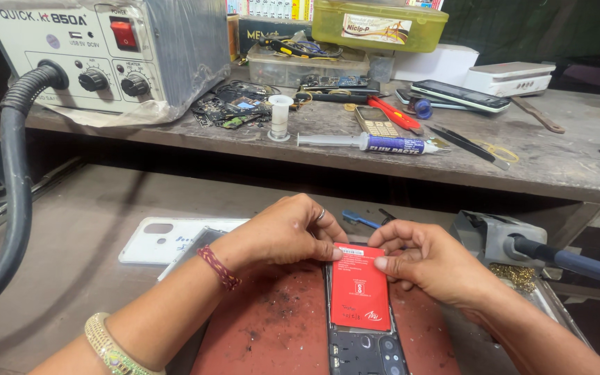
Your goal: The person installs a new red battery into a disassembled smartphone chassis. They carefully align the battery within the frame and press it down to secure it. The person then uses a small screwdriver to tighten screws on the internal metal shielding plate to complete the assembly.
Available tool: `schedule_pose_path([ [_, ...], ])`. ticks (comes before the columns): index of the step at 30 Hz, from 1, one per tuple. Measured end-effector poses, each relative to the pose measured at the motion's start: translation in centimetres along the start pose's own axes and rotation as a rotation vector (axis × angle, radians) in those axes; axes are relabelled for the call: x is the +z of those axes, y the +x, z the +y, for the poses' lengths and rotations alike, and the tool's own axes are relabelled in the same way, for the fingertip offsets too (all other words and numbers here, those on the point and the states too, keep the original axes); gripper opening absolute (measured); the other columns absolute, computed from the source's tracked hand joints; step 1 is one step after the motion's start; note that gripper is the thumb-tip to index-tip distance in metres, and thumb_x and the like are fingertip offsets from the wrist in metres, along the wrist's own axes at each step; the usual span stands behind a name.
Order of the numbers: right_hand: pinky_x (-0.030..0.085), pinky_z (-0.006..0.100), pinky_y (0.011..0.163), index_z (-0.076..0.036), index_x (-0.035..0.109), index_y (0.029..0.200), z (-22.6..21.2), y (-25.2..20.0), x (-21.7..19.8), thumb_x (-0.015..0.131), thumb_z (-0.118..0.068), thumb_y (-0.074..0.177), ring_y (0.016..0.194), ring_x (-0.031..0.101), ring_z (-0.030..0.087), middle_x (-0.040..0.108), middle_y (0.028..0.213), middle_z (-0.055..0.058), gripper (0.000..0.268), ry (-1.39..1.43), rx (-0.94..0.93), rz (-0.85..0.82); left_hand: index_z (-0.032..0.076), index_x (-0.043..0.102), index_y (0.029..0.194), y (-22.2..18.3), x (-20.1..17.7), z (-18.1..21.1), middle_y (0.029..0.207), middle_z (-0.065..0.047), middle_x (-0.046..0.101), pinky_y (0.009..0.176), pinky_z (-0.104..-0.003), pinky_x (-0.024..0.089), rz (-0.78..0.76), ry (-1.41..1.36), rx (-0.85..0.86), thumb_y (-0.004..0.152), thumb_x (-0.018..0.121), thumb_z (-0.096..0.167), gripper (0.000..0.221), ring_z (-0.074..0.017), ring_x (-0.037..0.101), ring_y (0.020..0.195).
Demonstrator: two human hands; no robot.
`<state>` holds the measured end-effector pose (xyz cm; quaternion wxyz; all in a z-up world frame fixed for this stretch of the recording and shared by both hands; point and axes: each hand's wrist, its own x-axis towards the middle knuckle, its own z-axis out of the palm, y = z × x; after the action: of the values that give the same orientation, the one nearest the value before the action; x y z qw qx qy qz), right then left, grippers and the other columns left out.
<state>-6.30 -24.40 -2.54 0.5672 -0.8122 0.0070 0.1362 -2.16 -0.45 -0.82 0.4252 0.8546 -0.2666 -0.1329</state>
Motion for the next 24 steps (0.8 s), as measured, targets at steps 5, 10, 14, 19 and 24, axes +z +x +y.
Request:
schedule_pose_path([
  [5,0.052,0.025,0.061,-0.004,0.072,0.104,0.2,0.21,-0.43,0.073,-0.013,0.089,0.067,0.063,0.008,0.074,0.08,0.004,0.018,-0.054,-0.063,0.016,0.007,0.082,0.097,0.0,0.03,0.4,0.07,-0.001,0.074,0.063,-0.026,0.053,0.031,0.0,0.018,0.076,0.083,0.019,0.023,-0.0079,0.066,0.065],
  [10,0.051,0.025,0.06,-0.004,0.073,0.104,0.49,0.59,-0.47,0.071,-0.012,0.09,0.064,0.061,0.008,0.073,0.077,0.003,0.017,-0.067,-0.082,0.005,0.006,0.082,0.094,0.08,-0.06,0.17,0.07,-0.002,0.074,0.063,-0.026,0.053,0.04,0.009,0.02,0.075,0.084,0.018,0.022,-0.0085,0.066,0.065],
  [14,0.051,0.026,0.058,-0.002,0.073,0.103,0.63,0.53,-0.21,0.07,-0.012,0.091,0.06,0.06,0.009,0.072,0.074,0.003,0.016,-0.057,-0.073,-0.007,0.006,0.082,0.092,-0.05,0.01,-0.06,0.073,-0.003,0.076,0.065,-0.027,0.056,0.037,0.01,-0.003,0.073,0.085,0.019,0.023,-0.0096,0.069,0.068],
  [19,0.051,0.027,0.056,-0.002,0.074,0.102,0.46,0.42,0.0,0.073,-0.012,0.088,0.058,0.061,0.011,0.073,0.073,0.004,0.017,-0.073,-0.046,-0.023,0.01,0.082,0.089,-0.27,0.12,0.02,0.079,-0.005,0.08,0.071,-0.03,0.058,0.046,0.146,0.011,0.068,0.088,0.02,0.024,-0.0141,0.076,0.074],
  [24,0.052,0.026,0.058,-0.001,0.074,0.101,0.66,0.37,0.31,0.077,-0.012,0.087,0.062,0.064,0.01,0.073,0.074,0.004,0.017,-0.11,-0.059,-0.038,0.013,0.082,0.087,-0.51,0.44,0.3,0.083,-0.005,0.081,0.076,-0.031,0.059,0.047,0.273,-0.002,0.064,0.09,0.025,0.027,-0.0168,0.078,0.08],
])
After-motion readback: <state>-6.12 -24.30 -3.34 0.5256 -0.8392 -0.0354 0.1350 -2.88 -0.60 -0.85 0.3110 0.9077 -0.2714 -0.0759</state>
